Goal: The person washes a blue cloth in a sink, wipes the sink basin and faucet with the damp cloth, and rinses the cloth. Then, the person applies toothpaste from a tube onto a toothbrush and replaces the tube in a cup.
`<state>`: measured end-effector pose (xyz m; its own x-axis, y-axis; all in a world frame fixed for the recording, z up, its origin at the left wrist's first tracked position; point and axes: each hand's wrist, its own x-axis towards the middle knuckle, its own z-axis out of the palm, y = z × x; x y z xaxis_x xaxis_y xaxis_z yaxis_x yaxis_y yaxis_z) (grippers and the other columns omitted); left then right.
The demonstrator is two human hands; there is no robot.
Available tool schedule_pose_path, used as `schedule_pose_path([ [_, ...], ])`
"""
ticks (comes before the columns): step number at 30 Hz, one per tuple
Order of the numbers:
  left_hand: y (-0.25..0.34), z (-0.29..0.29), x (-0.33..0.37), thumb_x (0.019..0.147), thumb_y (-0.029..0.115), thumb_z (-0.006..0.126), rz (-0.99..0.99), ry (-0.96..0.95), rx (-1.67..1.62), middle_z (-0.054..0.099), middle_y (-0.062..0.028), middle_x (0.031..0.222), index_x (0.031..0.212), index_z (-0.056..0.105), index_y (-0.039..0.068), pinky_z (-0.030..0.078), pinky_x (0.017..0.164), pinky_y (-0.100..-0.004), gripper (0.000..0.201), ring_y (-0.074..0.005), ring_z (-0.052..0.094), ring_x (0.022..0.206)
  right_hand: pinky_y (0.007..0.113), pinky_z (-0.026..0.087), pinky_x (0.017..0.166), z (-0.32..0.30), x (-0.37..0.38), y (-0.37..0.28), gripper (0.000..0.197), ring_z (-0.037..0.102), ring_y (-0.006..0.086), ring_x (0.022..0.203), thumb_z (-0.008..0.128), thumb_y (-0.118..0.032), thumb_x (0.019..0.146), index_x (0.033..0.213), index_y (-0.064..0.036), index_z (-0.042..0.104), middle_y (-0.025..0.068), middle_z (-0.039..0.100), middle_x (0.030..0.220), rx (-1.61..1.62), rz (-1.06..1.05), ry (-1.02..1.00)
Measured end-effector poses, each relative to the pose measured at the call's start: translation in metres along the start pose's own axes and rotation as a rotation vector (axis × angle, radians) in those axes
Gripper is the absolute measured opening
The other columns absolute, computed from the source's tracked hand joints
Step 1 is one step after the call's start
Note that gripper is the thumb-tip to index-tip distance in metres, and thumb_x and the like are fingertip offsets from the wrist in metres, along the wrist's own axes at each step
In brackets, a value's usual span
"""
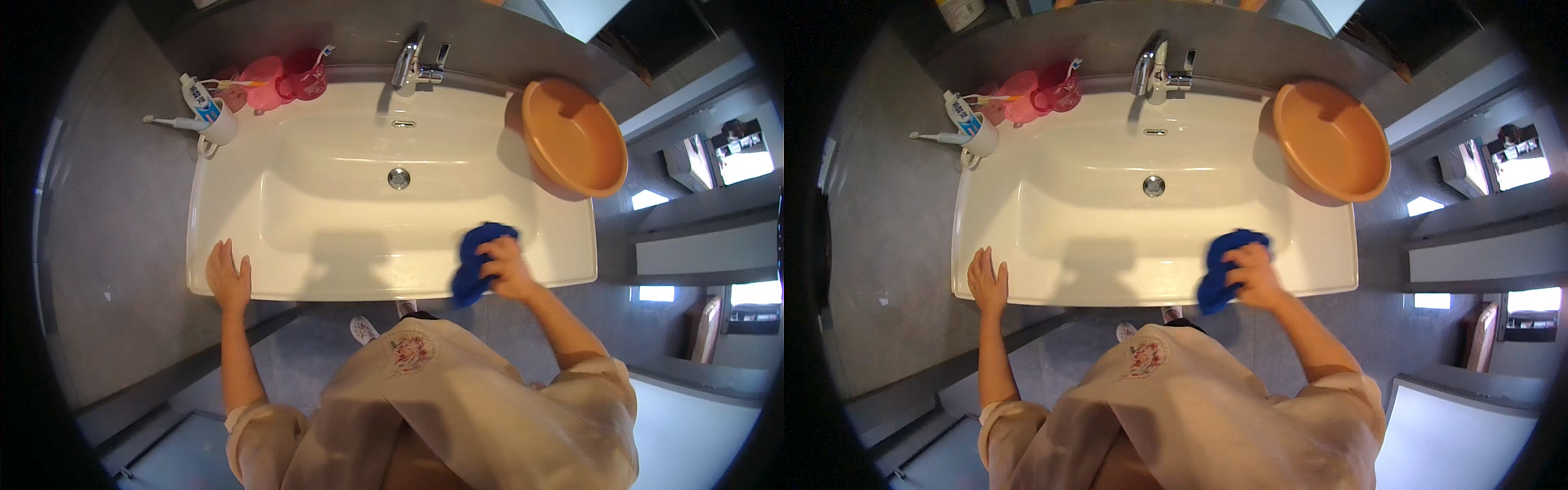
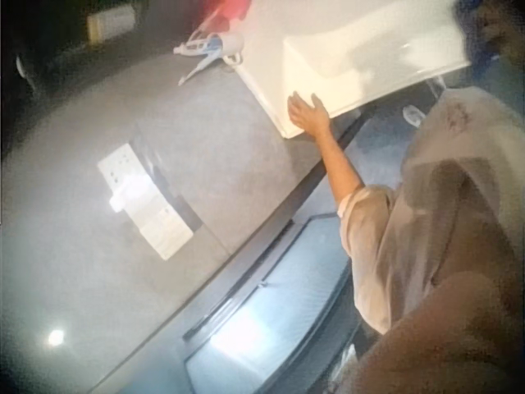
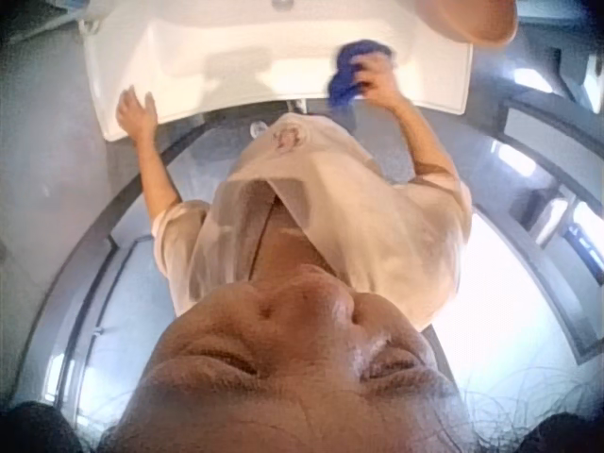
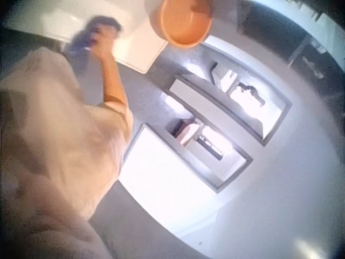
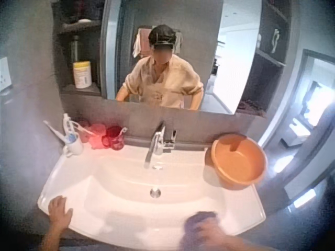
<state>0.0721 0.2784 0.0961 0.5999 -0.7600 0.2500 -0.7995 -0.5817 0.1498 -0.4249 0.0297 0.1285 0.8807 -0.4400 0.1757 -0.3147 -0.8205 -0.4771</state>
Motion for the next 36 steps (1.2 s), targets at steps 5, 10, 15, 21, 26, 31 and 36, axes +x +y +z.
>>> schedule_pose_path([
  [5, -0.005, 0.007, 0.000, 0.082, 0.027, 0.059, 0.006, -0.006, 0.007, 0.042, -0.0142, 0.134, 0.129, 0.045, 0.009, 0.028, 0.103, -0.0455, 0.052, -0.0331, 0.036, 0.124, 0.044, 0.040, 0.083, -0.054, -0.110, 0.091, 0.020, 0.052, 0.0328, 0.099, 0.064, -0.008, 0.057, 0.077, -0.0114, 0.065, 0.0091, 0.058, 0.109, -0.479, 0.698, 0.273],
  [10, -0.007, 0.009, 0.000, 0.083, 0.028, 0.059, 0.038, 0.026, 0.003, 0.042, -0.0150, 0.134, 0.129, 0.045, 0.009, 0.026, 0.103, -0.0466, 0.052, -0.0331, 0.036, 0.124, 0.048, 0.039, 0.080, -0.029, -0.068, 0.045, 0.033, 0.051, 0.0361, 0.095, 0.064, -0.024, 0.069, 0.100, -0.0117, 0.060, 0.0166, 0.055, 0.103, -0.833, 1.223, 0.209],
  [15, -0.021, 0.022, 0.007, 0.079, 0.026, 0.062, -0.014, -0.034, -0.095, 0.041, -0.0198, 0.133, 0.127, 0.047, 0.008, 0.025, 0.104, -0.0472, 0.053, -0.0364, 0.036, 0.123, 0.043, 0.044, 0.081, 0.016, 0.020, 0.004, 0.034, 0.059, 0.0307, 0.093, 0.065, -0.030, 0.076, 0.100, -0.0057, 0.063, 0.0124, 0.065, 0.093, -0.381, 0.790, 0.218],
  [21, 0.079, -0.005, 0.025, 0.076, 0.020, 0.069, 0.170, -0.114, -0.599, 0.038, -0.0210, 0.134, 0.125, 0.049, 0.007, 0.029, 0.104, -0.0422, 0.054, -0.0357, 0.036, 0.124, 0.031, 0.048, 0.083, -0.007, 0.110, -0.037, 0.025, 0.061, 0.0177, 0.090, 0.060, -0.016, 0.085, 0.106, -0.0017, 0.060, 0.0086, 0.065, 0.098, 1.640, 0.820, 0.427],
  [26, 0.170, -0.031, 0.036, 0.074, 0.028, 0.073, 0.272, -0.427, -0.991, 0.036, -0.0189, 0.135, 0.131, 0.044, 0.009, 0.035, 0.101, -0.0386, 0.066, -0.0326, 0.035, 0.126, 0.027, 0.045, 0.082, -0.027, 0.152, -0.061, 0.027, 0.059, 0.0150, 0.089, 0.063, -0.013, 0.082, 0.106, -0.0008, 0.061, 0.0066, 0.064, 0.096, 1.250, 0.605, 0.316],
  [31, 0.224, -0.045, 0.062, 0.068, 0.027, 0.079, 0.125, -0.657, -1.338, 0.034, -0.0168, 0.139, 0.144, 0.020, 0.011, 0.038, 0.097, -0.0336, 0.097, -0.0260, 0.037, 0.126, 0.025, 0.044, 0.079, -0.044, 0.176, -0.073, 0.029, 0.058, 0.0123, 0.084, 0.065, -0.007, 0.078, 0.106, 0.0004, 0.062, 0.0037, 0.063, 0.093, 1.217, 0.404, 0.137],
  [36, 0.244, -0.049, 0.098, 0.069, 0.022, 0.079, 0.183, -0.637, -1.552, 0.050, -0.0127, 0.126, 0.140, 0.029, 0.007, 0.042, 0.092, -0.0310, 0.088, -0.0211, 0.050, 0.112, 0.025, 0.045, 0.076, -0.059, 0.195, -0.071, 0.028, 0.057, 0.0115, 0.082, 0.063, -0.002, 0.077, 0.105, 0.0001, 0.062, 0.0036, 0.064, 0.091, 1.032, 0.311, 0.016],
])
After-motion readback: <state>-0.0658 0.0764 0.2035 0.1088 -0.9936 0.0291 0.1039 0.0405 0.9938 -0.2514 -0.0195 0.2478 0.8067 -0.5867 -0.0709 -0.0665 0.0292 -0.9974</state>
